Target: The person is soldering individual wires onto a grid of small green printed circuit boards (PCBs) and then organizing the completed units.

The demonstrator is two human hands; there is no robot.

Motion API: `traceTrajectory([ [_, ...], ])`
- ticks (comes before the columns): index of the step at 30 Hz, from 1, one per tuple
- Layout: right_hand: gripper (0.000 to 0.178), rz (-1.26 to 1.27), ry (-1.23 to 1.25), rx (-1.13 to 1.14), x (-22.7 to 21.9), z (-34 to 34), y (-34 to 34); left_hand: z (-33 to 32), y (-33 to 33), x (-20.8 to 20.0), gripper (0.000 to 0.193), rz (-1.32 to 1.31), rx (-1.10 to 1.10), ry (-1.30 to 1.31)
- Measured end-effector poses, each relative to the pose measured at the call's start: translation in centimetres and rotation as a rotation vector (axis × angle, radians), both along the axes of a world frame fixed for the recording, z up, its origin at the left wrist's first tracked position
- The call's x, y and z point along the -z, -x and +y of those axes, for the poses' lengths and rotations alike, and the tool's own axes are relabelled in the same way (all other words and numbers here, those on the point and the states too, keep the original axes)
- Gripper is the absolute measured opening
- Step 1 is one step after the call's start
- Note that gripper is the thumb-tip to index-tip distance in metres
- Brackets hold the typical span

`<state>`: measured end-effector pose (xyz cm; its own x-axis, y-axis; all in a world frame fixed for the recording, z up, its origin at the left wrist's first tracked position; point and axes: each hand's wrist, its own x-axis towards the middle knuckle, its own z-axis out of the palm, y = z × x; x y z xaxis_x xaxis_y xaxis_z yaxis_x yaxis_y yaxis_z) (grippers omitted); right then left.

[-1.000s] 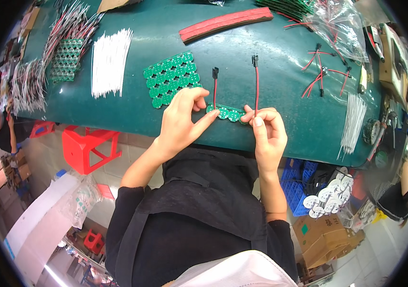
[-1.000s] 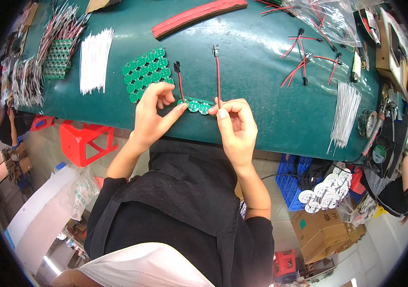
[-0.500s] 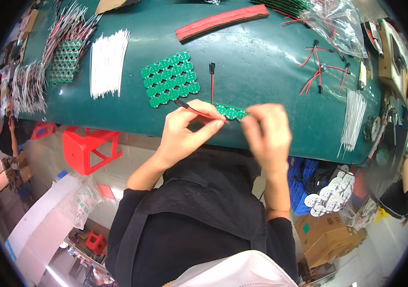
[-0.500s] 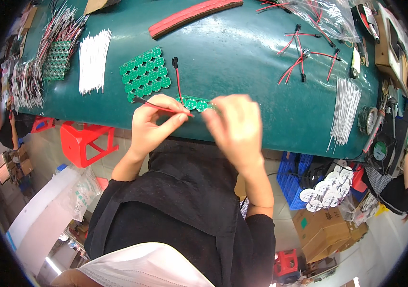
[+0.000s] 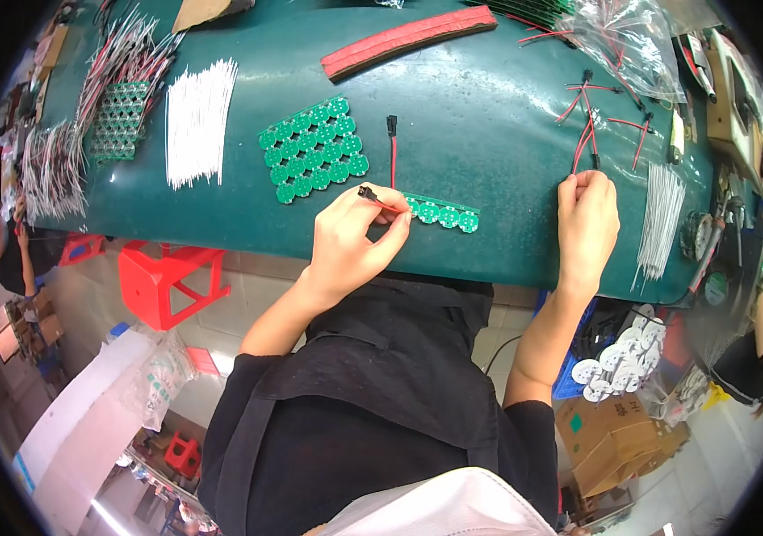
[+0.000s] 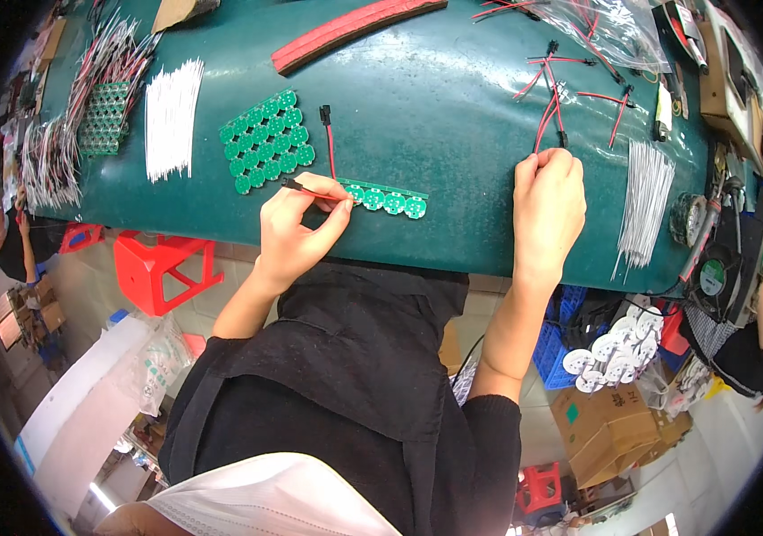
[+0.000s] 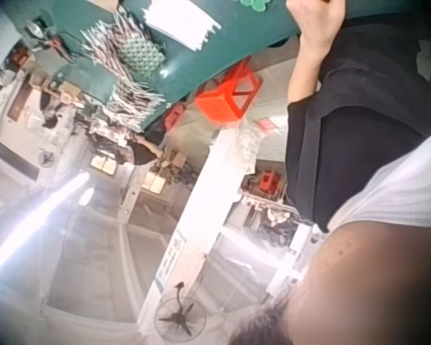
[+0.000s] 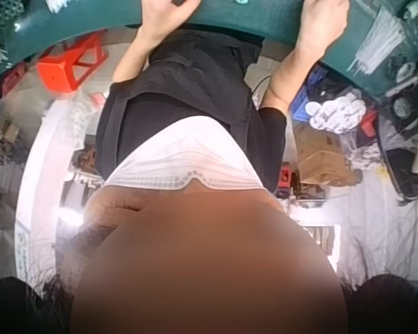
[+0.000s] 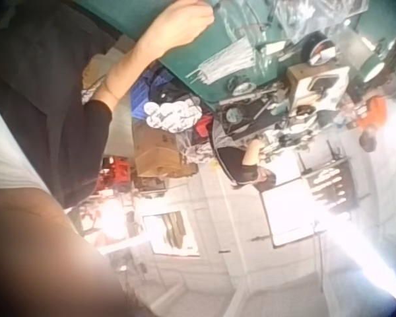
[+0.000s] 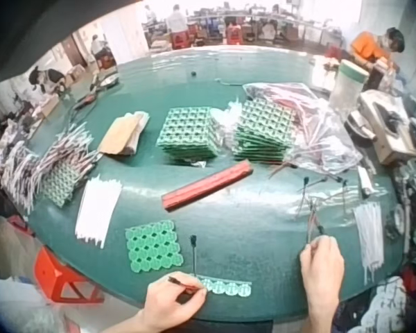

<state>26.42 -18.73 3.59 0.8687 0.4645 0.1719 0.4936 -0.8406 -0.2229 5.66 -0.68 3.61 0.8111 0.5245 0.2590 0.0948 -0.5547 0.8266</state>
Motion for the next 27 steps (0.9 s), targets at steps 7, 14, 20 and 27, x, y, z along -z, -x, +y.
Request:
traceTrajectory([
  [7, 0.014, 0.172, -0.271, 0.119, -0.3, -0.5, 0.2, 0.2, -0.1, -0.1, 0.014, 0.012, 0.018, -0.031],
  [14, 0.010, 0.450, -0.788, 0.244, -0.4, -2.0, 1.9, -0.1, -0.4, -0.2, 0.015, 0.010, -0.002, -0.084],
  [20, 0.008, 0.605, -1.135, 0.070, -0.9, -2.3, 3.6, 0.1, -0.4, -0.2, 0.014, 0.019, 0.019, -0.098],
  [27, 0.006, 0.671, -1.197, 0.009, -1.2, -1.9, 4.6, 0.1, -0.4, -0.2, 0.014, 0.039, 0.003, -0.059],
])
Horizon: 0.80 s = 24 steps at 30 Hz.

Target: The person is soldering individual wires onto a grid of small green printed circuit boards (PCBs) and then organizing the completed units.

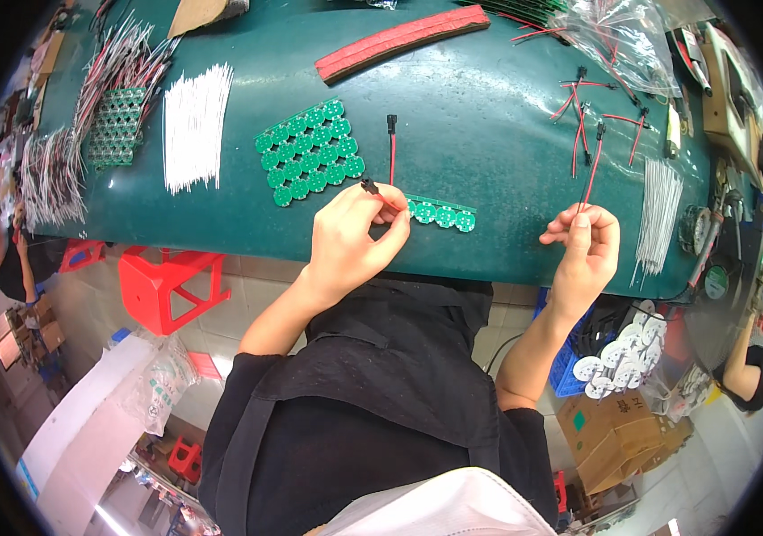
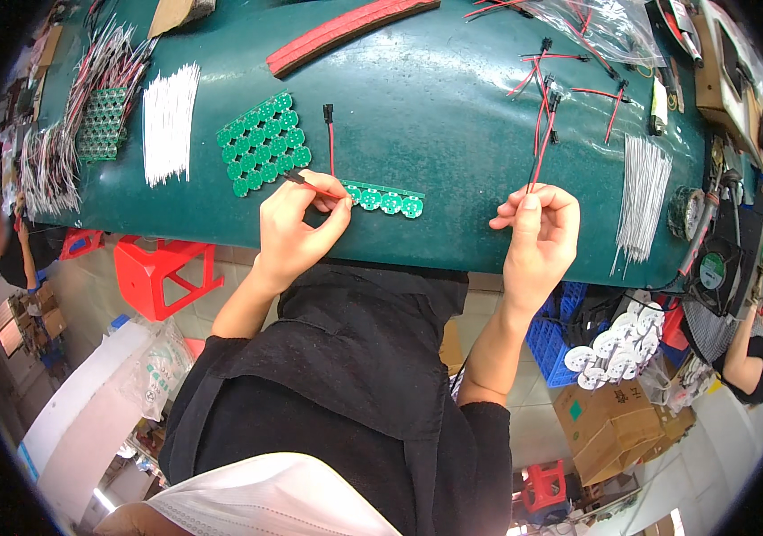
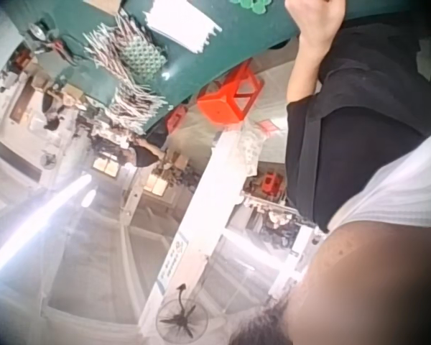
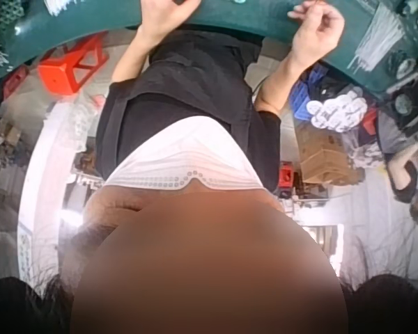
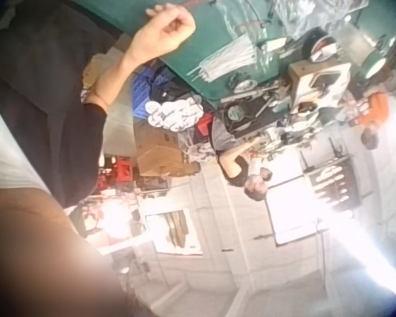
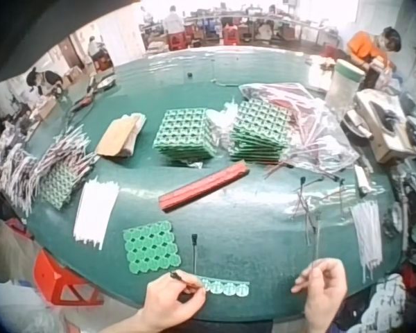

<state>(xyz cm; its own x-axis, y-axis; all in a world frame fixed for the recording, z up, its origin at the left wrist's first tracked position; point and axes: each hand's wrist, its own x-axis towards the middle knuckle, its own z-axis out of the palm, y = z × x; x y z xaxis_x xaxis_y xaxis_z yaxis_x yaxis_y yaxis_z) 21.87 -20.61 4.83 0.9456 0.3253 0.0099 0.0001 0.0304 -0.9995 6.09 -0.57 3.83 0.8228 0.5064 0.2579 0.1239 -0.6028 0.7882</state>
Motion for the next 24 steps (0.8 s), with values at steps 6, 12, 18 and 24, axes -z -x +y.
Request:
traceTrajectory([
  [6, 0.006, 0.024, -0.051, -0.068, -0.5, 0.6, 1.3, 0.1, -0.3, -0.6, 0.013, 0.035, 0.028, -0.064],
  [12, 0.006, 0.124, -0.144, -0.195, -0.9, 2.0, 3.6, 0.1, -0.5, -0.6, 0.017, 0.076, 0.063, -0.093],
  [18, 0.009, 0.151, -0.143, -0.269, 0.4, 2.6, 5.0, 0.2, -0.4, -1.0, 0.032, 0.144, 0.070, -0.040],
  [24, 0.005, 0.176, -0.146, -0.305, 1.2, 3.5, 5.6, 0.2, -0.6, -1.2, 0.032, 0.168, 0.051, 0.000],
])
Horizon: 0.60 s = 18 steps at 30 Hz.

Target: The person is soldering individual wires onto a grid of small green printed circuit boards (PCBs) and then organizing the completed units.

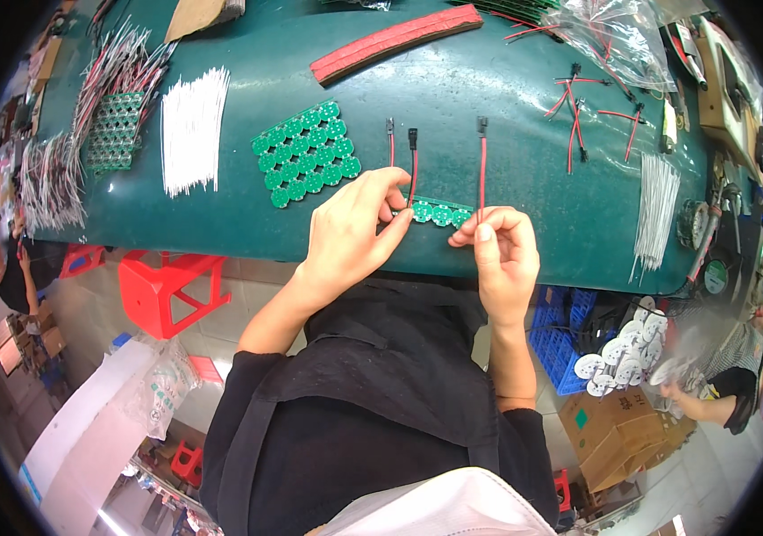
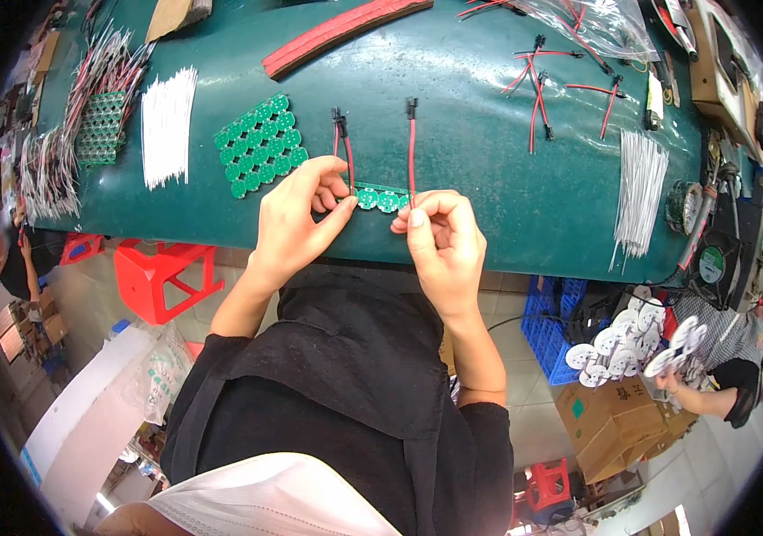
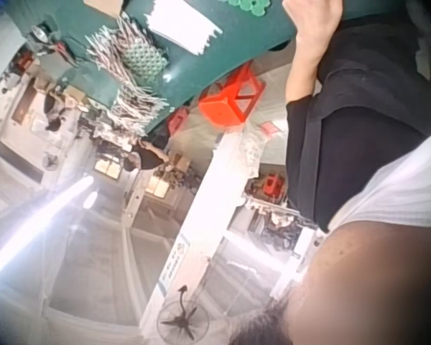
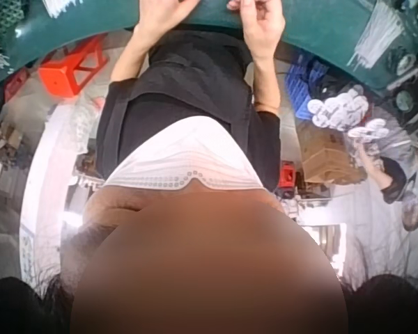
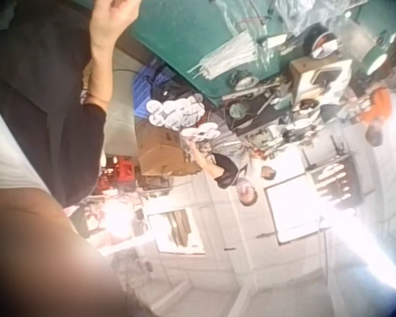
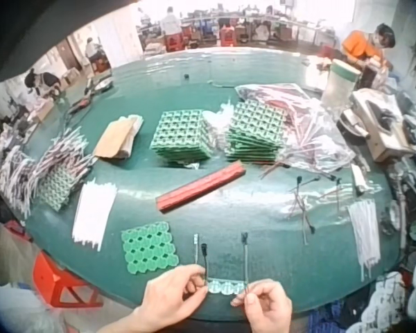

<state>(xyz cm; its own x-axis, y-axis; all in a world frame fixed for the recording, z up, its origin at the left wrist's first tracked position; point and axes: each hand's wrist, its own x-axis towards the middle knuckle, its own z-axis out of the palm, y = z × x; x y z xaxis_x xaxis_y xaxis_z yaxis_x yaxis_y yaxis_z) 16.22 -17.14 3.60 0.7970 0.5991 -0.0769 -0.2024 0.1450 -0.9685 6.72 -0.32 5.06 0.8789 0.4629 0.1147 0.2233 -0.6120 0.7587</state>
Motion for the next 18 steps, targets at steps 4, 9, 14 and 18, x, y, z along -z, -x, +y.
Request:
traceTrajectory([
  [4, 0.003, -0.122, 0.102, -0.042, -0.1, 0.4, 0.2, 0.0, -0.1, 0.2, 0.036, -0.018, -0.013, 0.024],
  [9, 0.005, -0.105, 0.115, -0.040, 0.0, 0.4, 0.1, -0.4, -0.2, 0.7, 0.037, -0.039, -0.087, 0.077],
  [14, 0.006, -0.100, 0.104, -0.027, 0.4, 0.5, 0.1, -0.3, -0.2, 1.1, 0.037, -0.037, -0.096, 0.085],
  [18, 0.006, -0.083, 0.111, -0.020, 0.3, 0.6, 0.1, -0.2, -0.1, 1.2, 0.035, -0.061, -0.086, 0.088],
])
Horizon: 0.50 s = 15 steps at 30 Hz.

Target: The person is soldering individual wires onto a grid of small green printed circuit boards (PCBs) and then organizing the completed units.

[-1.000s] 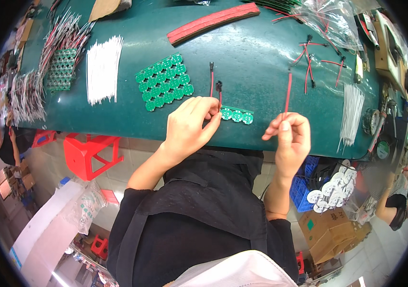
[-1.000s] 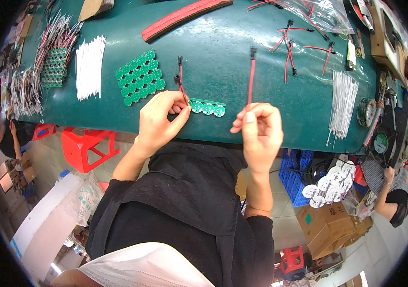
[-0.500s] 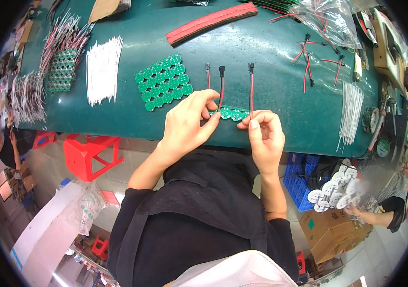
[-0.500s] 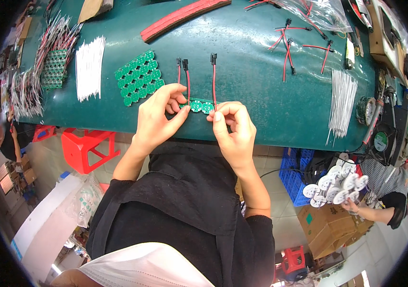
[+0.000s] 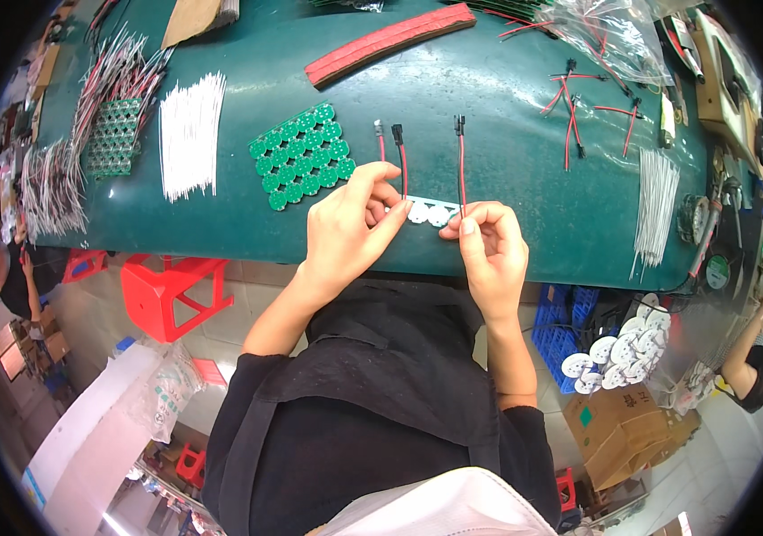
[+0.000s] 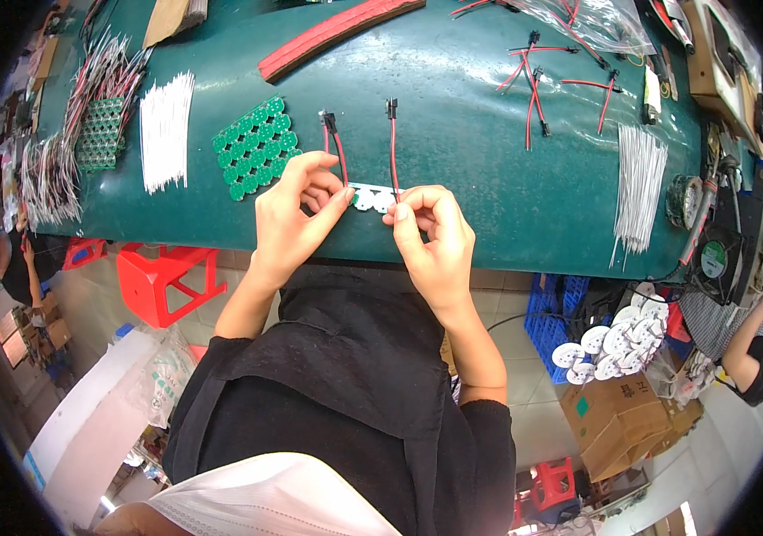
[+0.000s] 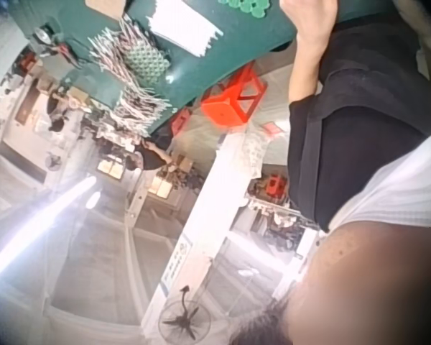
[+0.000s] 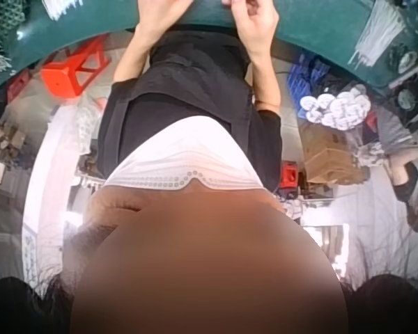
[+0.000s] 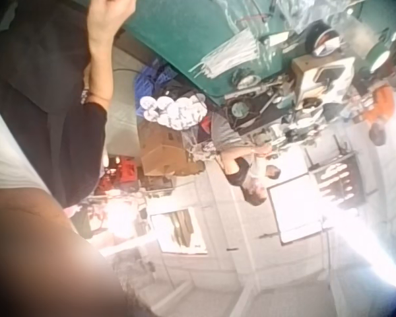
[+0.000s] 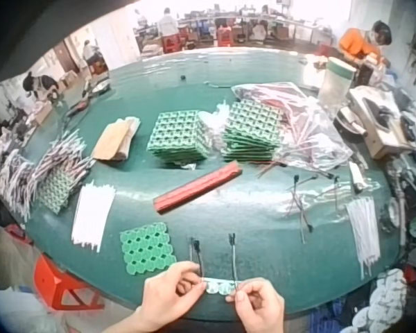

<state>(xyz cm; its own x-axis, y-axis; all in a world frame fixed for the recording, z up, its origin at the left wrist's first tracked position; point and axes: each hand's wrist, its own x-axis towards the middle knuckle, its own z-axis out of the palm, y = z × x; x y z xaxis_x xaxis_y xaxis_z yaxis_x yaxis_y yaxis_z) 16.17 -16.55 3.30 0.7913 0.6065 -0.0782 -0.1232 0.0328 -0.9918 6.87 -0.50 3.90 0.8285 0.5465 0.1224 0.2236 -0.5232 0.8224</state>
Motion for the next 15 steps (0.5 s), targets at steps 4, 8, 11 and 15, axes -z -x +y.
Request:
traceTrajectory([
  [4, 0.007, -0.015, -0.059, 0.030, 0.0, 0.0, 0.0, 0.2, -0.1, -0.5, 0.032, -0.057, 0.023, -0.070],
  [8, 0.018, -0.529, -0.040, -0.112, -0.6, -0.4, -0.7, 0.0, 0.7, -3.4, 0.029, -0.048, 0.193, 0.331],
  [11, 0.022, -0.660, -0.081, -0.212, -1.1, 0.1, -0.8, -0.6, 0.6, -3.2, 0.025, -0.038, 0.271, 0.694],
  [15, 0.019, -0.613, 0.000, -0.239, -1.8, 0.1, -1.6, -0.7, 0.6, -2.4, 0.015, -0.106, 0.213, 0.783],
])
